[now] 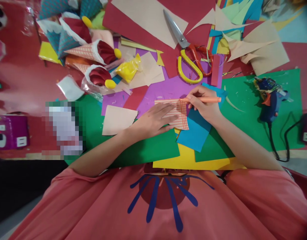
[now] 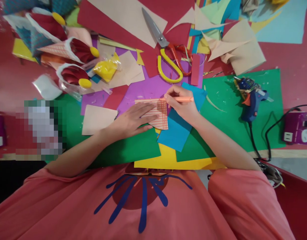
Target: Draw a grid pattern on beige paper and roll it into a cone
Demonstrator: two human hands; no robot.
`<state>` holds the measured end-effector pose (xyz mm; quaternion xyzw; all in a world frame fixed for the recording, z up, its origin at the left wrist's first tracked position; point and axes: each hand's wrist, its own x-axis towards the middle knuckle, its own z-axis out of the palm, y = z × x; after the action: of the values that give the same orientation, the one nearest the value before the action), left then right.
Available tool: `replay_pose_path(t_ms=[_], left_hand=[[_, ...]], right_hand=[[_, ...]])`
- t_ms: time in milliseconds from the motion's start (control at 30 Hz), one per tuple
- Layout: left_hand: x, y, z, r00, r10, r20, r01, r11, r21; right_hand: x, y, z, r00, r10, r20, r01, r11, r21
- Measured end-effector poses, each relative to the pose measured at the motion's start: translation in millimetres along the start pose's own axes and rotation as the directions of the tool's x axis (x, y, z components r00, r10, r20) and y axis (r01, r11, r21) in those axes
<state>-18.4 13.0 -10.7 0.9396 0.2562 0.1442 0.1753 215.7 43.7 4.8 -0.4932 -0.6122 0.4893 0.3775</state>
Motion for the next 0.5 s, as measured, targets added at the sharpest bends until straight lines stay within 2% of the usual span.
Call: replay_pose_path(t_ms=[367,500], left_hand=[[-1.3,1.4,0.1,1.0,-0.013,0.002,0.013,1.0,0.02],[-0.5,1.3,-0.7,1.0,0.01,-0.004,-0.01,0.999,0.046]], right_hand=[[0.3,-1.1,-0.4,1.0,-0.021,0.022,0.022,0.998,-0.061],[1.2,-0.7,-1.3,0.999,0.017,0.04,-0.015,0.999,-0.051]])
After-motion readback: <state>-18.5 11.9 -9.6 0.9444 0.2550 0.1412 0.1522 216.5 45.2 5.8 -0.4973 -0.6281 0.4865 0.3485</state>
